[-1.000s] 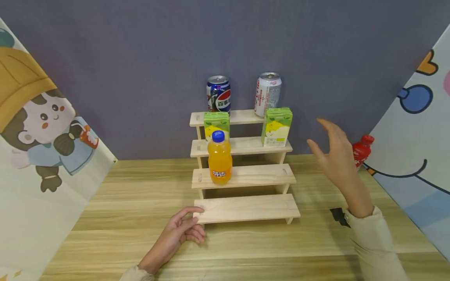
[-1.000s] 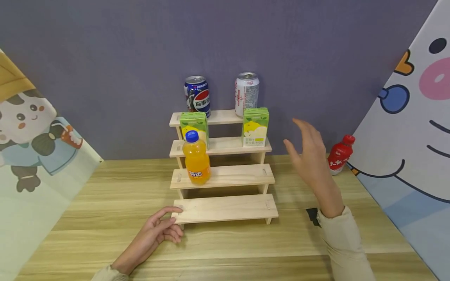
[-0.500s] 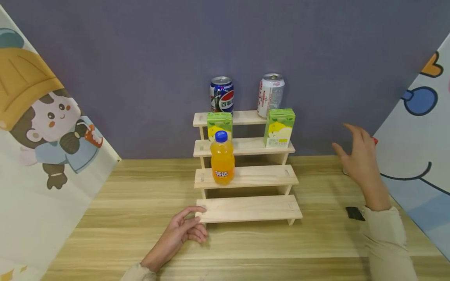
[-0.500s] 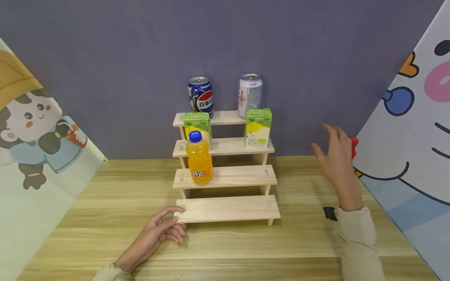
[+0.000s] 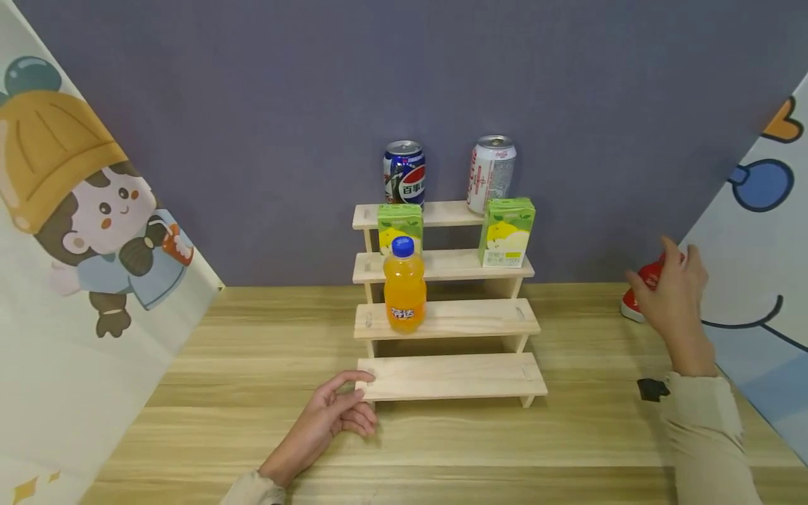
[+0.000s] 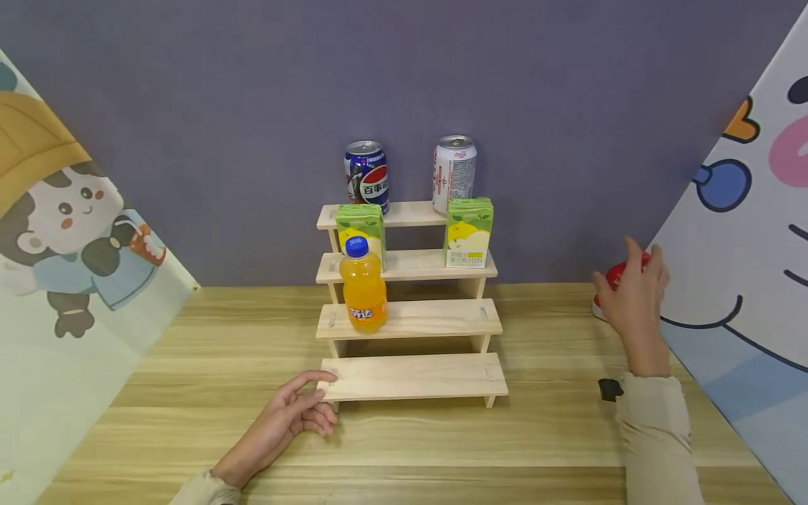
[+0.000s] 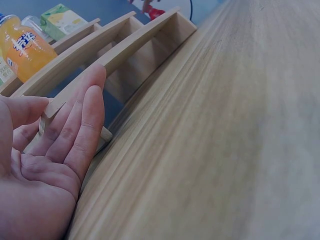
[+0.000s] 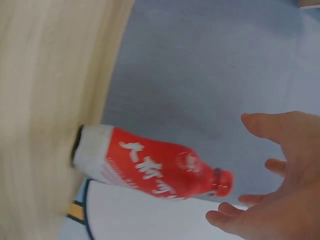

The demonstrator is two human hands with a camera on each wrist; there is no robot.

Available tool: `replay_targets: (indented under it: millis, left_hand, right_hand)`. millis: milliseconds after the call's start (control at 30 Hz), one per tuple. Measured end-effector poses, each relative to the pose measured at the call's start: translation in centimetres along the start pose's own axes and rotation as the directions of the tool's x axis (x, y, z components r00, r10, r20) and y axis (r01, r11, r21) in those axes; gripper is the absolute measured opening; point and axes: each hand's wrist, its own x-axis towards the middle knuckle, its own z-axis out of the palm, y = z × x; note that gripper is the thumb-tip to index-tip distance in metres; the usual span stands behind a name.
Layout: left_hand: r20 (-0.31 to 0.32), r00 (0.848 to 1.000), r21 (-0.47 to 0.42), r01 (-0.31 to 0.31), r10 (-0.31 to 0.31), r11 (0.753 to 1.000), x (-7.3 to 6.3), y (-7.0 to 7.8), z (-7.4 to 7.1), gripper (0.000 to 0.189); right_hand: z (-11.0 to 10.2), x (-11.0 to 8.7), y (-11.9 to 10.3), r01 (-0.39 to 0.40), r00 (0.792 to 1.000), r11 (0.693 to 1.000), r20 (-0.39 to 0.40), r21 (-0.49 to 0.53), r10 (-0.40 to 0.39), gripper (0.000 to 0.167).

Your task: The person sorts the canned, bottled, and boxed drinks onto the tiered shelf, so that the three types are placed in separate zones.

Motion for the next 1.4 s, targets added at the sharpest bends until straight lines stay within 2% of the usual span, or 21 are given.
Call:
replay_targets:
  millis: [200, 300, 467, 600, 733, 900, 1100, 1400]
  left_hand:
    - [-0.02, 1.0, 0.003, 0.018, -0.018, 1.0, 0.2, 0.1, 0.1, 0.039]
    - [-0.008, 1.0, 0.003, 0.011, -0.011, 1.0, 0.2, 0.1, 0.0, 0.039]
    - [0.007, 1.0, -0.006, -0.006, 0.006, 1.0, 0.1, 0.1, 0.0, 0.038]
    - [0.006, 1.0, -0.014, -0.005, 0.005, 1.0, 0.2, 0.0, 0.1, 0.038]
    - [0.004, 1.0, -0.013, 0.0, 0.0, 1.0, 0.2, 0.0, 0.1, 0.038]
    - [0.001, 1.0, 0.007, -0.002, 0.002, 1.0, 0.0, 0.1, 0.1, 0.038]
    - [0.006, 1.0, 0.012, -0.009, 0.009, 1.0, 0.0, 0.1, 0.0, 0.038]
    - [-0.004, 1.0, 0.011, -0.004, 0.004, 1.0, 0.0, 0.1, 0.0, 0.039]
  right_hand:
    - [0.6, -0.3, 1.9, -0.062, 0.996, 0.998, 0.063, -0.003, 0.062, 0.083]
    - [1.1, -0.3, 2.8, -0.074, 0.995, 0.997, 0.073, 0.015, 0.073, 0.084]
    - [1.8, 0.1, 3.7, -0.073, 0.997, 0.996, 0.03, 0.054, 0.071, 0.082]
    - [2.1, 0.1, 3.9, -0.085, 0.996, 0.994, -0.034, 0.067, 0.087, 0.078]
    - [2.3, -0.2, 3.7, -0.087, 0.988, 0.993, -0.123, 0.074, 0.096, 0.073]
    - [2.6, -0.4, 3.5, -0.051, 0.977, 0.997, -0.202, 0.066, 0.063, 0.07]
    - [2.6, -0.5, 3.6, -0.044, 0.975, 0.997, -0.214, 0.068, 0.058, 0.069]
    - [2.4, -0.5, 2.8, -0.041, 0.985, 0.997, -0.166, 0.072, 0.052, 0.07]
